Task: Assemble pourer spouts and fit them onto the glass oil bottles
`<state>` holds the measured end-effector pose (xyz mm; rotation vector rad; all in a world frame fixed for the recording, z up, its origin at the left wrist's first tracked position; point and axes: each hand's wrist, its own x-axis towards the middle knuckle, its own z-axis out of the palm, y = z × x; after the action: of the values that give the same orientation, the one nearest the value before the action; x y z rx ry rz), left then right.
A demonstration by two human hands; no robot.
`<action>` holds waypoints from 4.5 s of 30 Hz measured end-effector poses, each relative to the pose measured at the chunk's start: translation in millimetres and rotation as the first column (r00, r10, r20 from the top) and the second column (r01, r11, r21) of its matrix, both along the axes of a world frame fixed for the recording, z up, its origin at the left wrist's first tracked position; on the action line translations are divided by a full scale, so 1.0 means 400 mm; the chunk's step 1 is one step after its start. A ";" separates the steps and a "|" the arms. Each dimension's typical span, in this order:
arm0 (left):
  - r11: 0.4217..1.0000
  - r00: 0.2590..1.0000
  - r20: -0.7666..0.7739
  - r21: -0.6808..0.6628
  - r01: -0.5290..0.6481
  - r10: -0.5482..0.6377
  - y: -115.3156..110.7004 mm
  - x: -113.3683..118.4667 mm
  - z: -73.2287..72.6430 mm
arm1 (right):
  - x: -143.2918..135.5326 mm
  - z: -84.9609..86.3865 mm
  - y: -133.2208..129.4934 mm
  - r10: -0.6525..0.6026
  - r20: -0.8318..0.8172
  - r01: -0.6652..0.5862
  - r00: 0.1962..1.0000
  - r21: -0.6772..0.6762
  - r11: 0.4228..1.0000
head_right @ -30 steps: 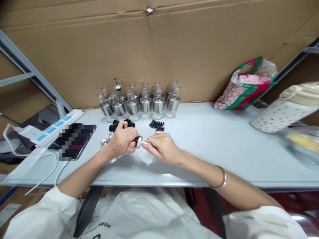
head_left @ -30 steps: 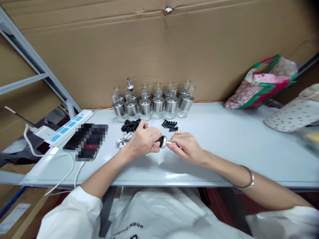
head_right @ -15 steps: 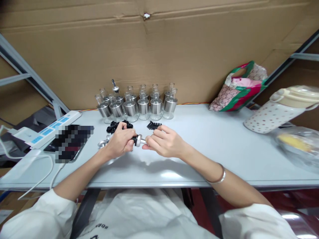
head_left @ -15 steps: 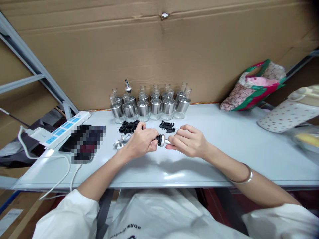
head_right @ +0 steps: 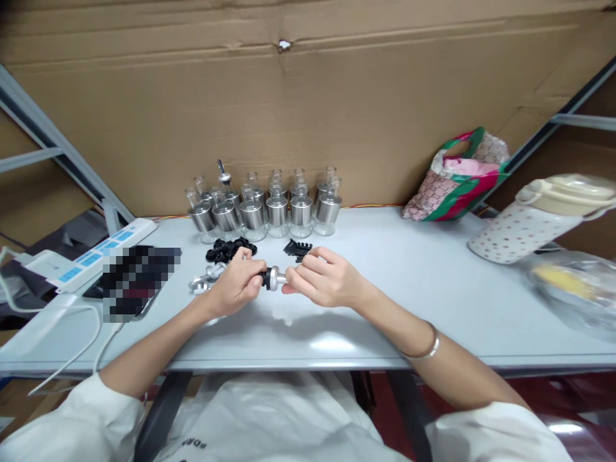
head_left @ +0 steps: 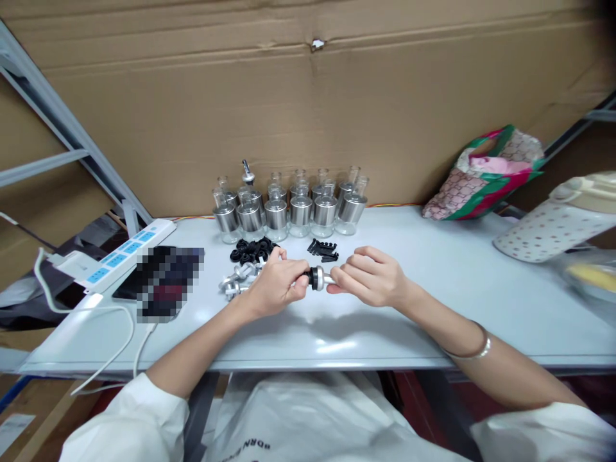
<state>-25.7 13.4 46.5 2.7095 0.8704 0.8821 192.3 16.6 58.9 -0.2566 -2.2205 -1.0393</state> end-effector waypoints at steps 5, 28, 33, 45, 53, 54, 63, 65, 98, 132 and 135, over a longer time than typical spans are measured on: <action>0.992 0.998 0.059 -0.128 0.018 -0.010 -0.016 0.006 0.008 | 0.004 -0.009 0.005 0.057 -0.042 -0.060 0.997 -0.068 0.996; 0.868 0.999 0.040 0.497 -0.010 -0.012 0.013 -0.024 -0.020 | -0.047 -0.028 -0.041 -0.266 -0.401 -0.466 0.876 -0.568 -0.678; 0.869 0.998 0.060 0.495 -0.025 -0.006 0.008 -0.018 -0.025 | -0.054 -0.024 -0.054 -0.256 -0.405 -0.464 0.877 -0.581 -0.669; 0.963 0.987 0.119 0.237 -0.131 0.106 -0.002 -0.013 -0.026 | -0.056 -0.039 -0.064 -0.221 -0.395 -0.451 0.892 -0.816 -0.362; 0.969 0.927 0.286 -0.109 -0.221 0.244 0.013 -0.017 -0.022 | -0.037 -0.012 -0.058 -0.216 -0.404 -0.418 0.889 -0.908 -0.018; 0.965 0.921 0.296 -0.149 -0.215 0.251 0.011 -0.016 -0.021 | -0.036 -0.009 -0.057 -0.224 -0.408 -0.417 0.885 -0.909 0.007; 0.866 0.666 0.578 -0.164 -0.472 0.472 0.111 -0.164 0.012 | -0.024 -0.016 -0.045 -0.280 -0.431 -0.424 0.858 -0.901 0.089; 0.800 0.615 0.573 -0.128 -0.586 0.542 0.146 -0.221 0.017 | -0.022 -0.019 -0.045 -0.280 -0.432 -0.420 0.857 -0.902 0.103; 0.844 0.838 -0.176 -0.065 -0.533 0.516 0.155 -0.304 -0.105 | -0.236 -0.046 0.055 -0.132 -0.097 -0.045 0.986 -0.934 0.355; 0.702 0.685 0.150 -0.167 -0.693 0.713 0.332 -0.208 0.174 | -0.183 0.143 0.088 -0.104 -0.515 -0.329 0.851 -0.676 0.659; 0.685 0.683 0.078 -0.155 -0.712 0.727 0.400 -0.188 0.204 | -0.161 0.153 0.075 -0.125 -0.532 -0.324 0.838 -0.667 0.670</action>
<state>-101.0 173.6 128.3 2.1338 1.9556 1.0678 128.0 46.4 120.0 -0.6771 -1.9568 0.1005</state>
